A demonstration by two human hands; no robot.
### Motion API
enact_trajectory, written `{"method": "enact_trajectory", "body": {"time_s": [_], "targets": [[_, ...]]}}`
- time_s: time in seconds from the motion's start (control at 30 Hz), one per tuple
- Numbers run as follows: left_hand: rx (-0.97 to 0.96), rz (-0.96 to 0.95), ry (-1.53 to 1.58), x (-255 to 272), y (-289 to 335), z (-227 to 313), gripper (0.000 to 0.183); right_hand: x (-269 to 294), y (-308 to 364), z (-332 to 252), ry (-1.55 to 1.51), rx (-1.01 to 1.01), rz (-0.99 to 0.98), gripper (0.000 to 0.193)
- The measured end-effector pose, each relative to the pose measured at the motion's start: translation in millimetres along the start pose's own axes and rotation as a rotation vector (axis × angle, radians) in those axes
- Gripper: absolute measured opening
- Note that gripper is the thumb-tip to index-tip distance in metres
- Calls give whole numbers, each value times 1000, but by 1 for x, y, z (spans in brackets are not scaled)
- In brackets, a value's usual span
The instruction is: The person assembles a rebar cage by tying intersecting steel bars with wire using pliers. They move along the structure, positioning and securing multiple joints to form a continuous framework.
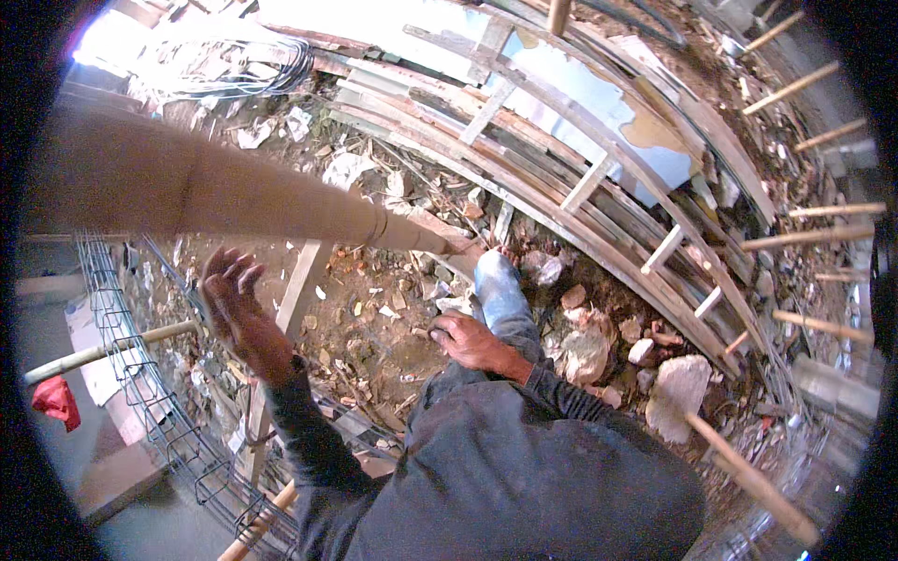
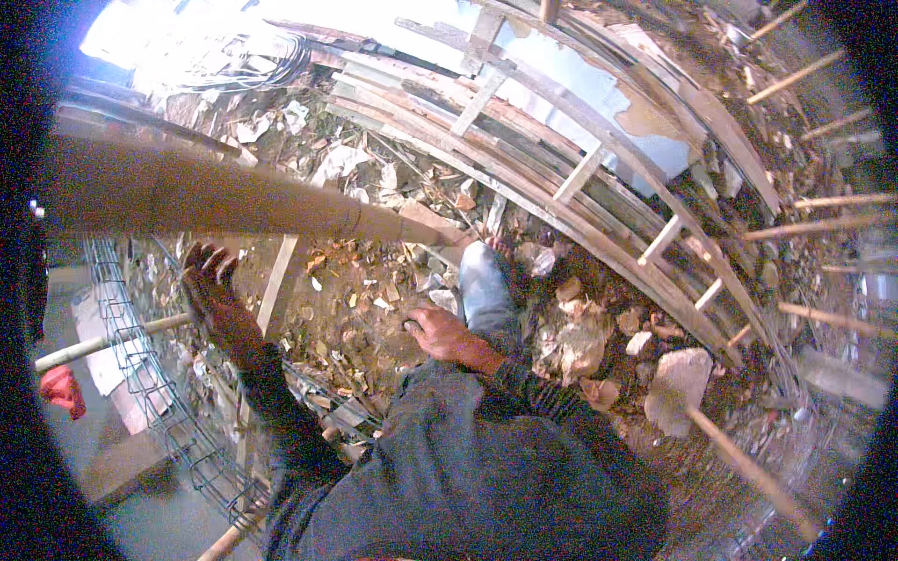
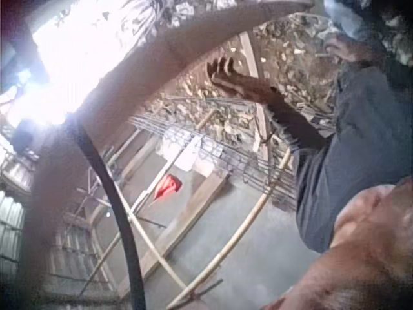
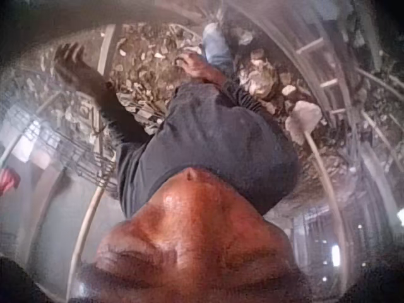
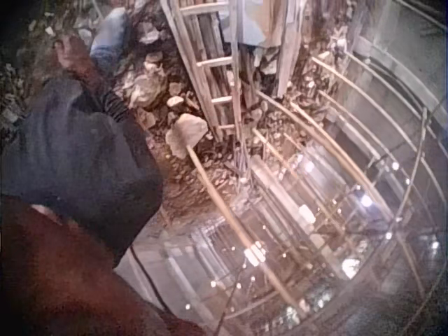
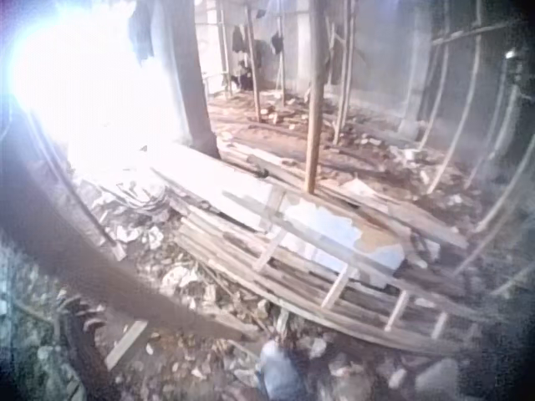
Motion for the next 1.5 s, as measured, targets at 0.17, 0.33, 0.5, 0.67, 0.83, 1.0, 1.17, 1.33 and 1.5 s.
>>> {"method": "enact_trajectory", "body": {"time_s": [0.17,0.33,0.5,0.67,0.83,1.0,1.17,1.33,1.5], "targets": [[76,28,-692,-34,-66,-10,66,139,-38,63,-96,-81,32,22],[374,-150,327,-74,-74,-12,78,306,-19,114,-16,-334,291,25],[540,-167,704,-78,-74,-16,110,398,-18,121,189,-408,199,23],[539,31,622,-52,-64,-34,116,425,-78,95,266,-291,122,28],[562,-33,434,-60,-64,-30,106,411,-166,66,189,-186,-22,30],[597,95,536,-81,-56,-17,78,385,-261,31,217,-45,-214,30],[535,157,575,-96,-62,1,78,360,-358,-2,267,2,-485,29],[403,226,625,-86,-56,-3,80,347,-461,-47,365,127,-618,29],[353,333,506,-78,-36,-3,80,328,-547,-108,410,298,-633,27]]}}
Point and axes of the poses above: each hand's wrist, its own y-axis away from the middle knuckle, its own x-axis out of the back of the hand, z = x × y, the point moved 8 cm from there along -y, towards the middle knuckle, and after that the axes turned 5 degrees about x, right-handed, at the moved point
